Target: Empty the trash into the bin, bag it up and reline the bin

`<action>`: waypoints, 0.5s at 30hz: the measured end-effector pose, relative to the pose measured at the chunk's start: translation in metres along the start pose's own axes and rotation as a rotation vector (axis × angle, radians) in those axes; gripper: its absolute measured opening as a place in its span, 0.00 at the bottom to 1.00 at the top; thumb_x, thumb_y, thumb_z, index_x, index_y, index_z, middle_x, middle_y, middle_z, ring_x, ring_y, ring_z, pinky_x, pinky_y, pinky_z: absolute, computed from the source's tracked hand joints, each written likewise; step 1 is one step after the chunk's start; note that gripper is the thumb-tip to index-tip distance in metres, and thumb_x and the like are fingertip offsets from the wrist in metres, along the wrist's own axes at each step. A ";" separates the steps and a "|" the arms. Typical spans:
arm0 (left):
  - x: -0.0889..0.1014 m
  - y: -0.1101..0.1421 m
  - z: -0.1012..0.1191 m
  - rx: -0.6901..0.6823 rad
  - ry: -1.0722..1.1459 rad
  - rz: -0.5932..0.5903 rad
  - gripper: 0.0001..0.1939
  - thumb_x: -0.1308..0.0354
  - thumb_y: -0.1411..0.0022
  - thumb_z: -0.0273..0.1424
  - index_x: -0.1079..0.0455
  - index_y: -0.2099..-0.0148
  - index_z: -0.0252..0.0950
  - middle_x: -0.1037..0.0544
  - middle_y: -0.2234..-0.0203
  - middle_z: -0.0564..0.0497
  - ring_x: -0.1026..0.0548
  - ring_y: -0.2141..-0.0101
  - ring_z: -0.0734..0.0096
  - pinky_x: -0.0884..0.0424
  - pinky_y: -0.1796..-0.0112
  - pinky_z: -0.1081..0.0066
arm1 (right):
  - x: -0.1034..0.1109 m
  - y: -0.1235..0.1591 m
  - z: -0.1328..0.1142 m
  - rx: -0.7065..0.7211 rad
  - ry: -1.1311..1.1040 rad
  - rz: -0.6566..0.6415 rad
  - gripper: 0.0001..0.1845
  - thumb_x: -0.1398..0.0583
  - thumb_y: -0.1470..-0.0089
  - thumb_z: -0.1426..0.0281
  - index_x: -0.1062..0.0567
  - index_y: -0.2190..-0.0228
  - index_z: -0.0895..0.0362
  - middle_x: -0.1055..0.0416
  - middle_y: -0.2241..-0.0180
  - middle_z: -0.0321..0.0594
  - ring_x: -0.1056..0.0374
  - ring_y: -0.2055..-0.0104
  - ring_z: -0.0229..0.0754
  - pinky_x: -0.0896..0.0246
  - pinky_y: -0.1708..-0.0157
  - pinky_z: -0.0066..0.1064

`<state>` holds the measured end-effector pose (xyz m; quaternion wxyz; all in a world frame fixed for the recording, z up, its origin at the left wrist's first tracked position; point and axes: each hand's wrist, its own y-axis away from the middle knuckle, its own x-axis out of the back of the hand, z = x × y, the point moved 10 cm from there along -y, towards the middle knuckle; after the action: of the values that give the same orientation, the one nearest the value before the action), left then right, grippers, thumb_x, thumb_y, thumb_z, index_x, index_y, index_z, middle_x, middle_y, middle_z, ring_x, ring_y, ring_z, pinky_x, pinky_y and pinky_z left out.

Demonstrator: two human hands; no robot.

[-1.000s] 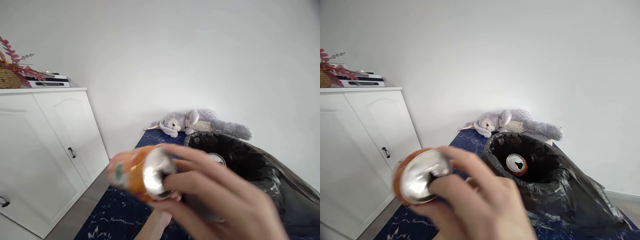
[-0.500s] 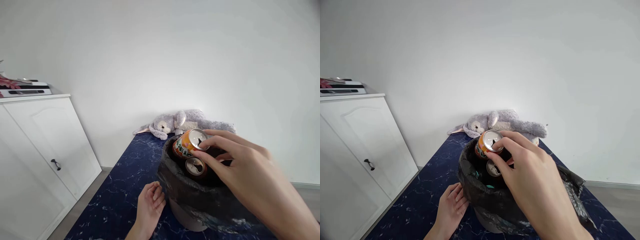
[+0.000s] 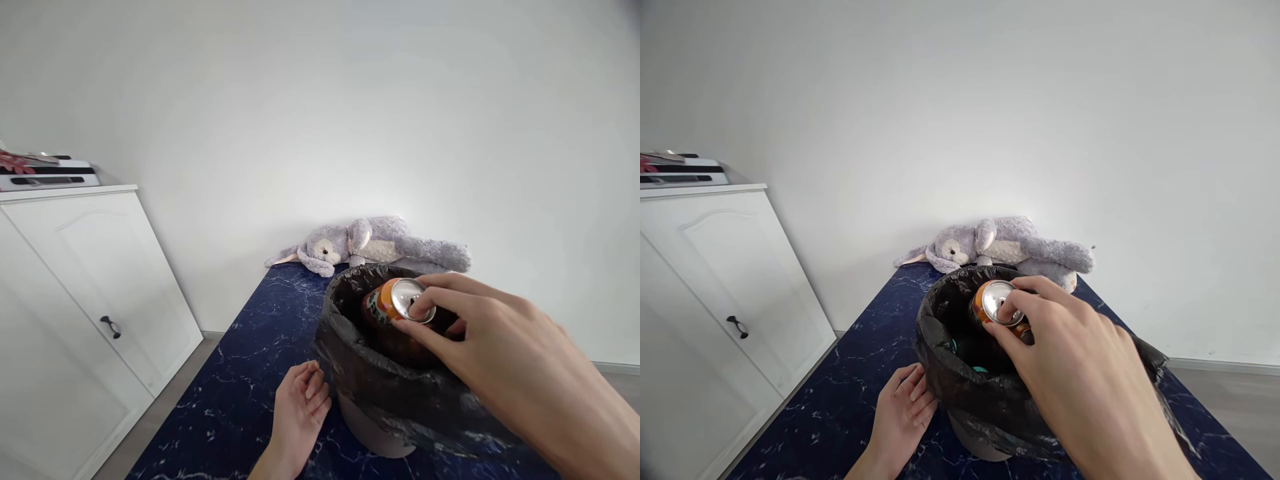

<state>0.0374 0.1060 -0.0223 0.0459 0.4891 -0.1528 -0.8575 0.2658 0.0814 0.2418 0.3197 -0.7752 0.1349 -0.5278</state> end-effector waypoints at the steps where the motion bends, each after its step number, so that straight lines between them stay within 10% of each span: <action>1: 0.000 0.000 0.000 -0.001 0.001 -0.002 0.11 0.37 0.35 0.30 0.33 0.69 0.35 0.44 0.83 0.61 0.45 0.86 0.81 0.43 0.83 0.76 | -0.003 0.001 -0.002 0.011 -0.021 -0.021 0.17 0.40 0.34 0.50 0.20 0.68 0.45 0.21 0.46 0.32 0.23 0.70 0.46 0.40 0.80 0.35; 15: 0.000 -0.002 -0.001 0.003 -0.092 -0.061 0.12 0.33 0.36 0.33 0.31 0.68 0.35 0.43 0.82 0.61 0.46 0.84 0.81 0.44 0.81 0.75 | 0.010 0.001 -0.014 -0.022 -0.247 0.002 0.12 0.41 0.33 0.52 0.19 0.61 0.42 0.17 0.66 0.32 0.22 0.72 0.45 0.36 0.80 0.31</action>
<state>0.0382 0.1078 -0.0228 0.0121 0.4536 -0.1410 -0.8799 0.2574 0.0703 0.2523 0.3259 -0.8377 0.1011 -0.4264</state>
